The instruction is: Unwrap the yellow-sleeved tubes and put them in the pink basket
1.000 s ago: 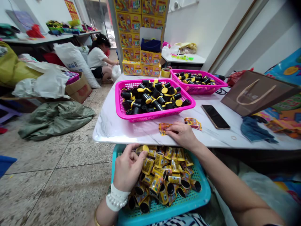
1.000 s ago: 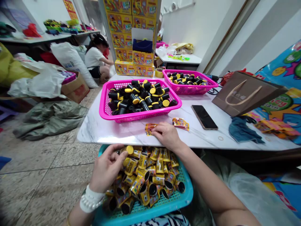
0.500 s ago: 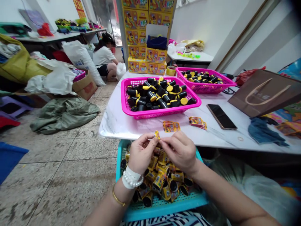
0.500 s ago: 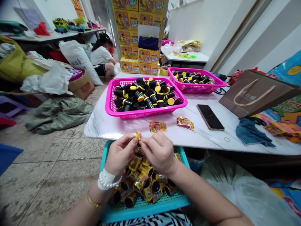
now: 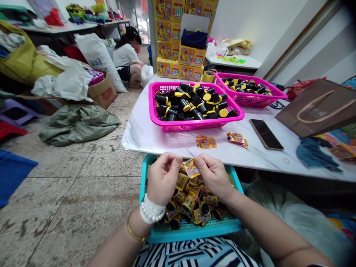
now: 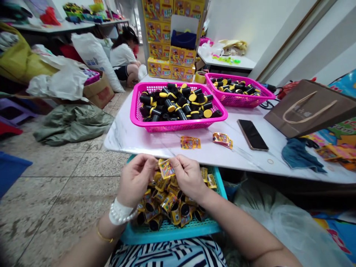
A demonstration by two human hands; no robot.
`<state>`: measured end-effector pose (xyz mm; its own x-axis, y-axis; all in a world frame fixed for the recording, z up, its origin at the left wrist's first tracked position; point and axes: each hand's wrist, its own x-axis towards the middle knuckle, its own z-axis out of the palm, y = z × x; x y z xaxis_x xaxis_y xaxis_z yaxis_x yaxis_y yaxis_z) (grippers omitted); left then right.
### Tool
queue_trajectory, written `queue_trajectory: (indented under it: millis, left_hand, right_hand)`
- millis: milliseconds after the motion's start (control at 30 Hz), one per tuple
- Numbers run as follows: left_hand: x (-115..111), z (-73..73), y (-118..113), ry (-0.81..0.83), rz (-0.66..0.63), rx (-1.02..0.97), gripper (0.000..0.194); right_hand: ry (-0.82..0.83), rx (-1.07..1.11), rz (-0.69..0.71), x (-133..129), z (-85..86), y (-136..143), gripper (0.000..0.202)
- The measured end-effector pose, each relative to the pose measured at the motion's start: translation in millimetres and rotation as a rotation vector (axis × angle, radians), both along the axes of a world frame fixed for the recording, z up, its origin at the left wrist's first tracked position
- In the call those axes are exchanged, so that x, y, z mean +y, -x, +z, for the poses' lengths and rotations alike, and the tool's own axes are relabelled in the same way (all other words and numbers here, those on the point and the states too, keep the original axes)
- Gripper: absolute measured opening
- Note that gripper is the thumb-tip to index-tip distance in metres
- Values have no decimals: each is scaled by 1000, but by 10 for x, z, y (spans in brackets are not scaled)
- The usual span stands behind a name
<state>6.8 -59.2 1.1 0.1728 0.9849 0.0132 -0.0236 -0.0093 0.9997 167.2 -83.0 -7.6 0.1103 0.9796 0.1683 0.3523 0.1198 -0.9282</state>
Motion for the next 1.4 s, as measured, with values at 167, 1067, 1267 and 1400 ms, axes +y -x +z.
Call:
queue_trajectory:
  millis: [167,1067,1267,1400]
  left_hand:
    - [-318,-15,74,1,87,37,26]
    - [-1,-164,293,284,105,-165,25]
    - [67,-81,292,498,36,-357,38]
    - [90,-121,309,579,-31,-443,43]
  right_hand:
    - [-94,-58,-52,-57,-21,24,43]
    - [-53,-1116,-59,1406,879,-613,32]
    - [182,-1372,192,1840,1019,-620,23]
    - [138,-1262,281,1850,1004,-641,19]
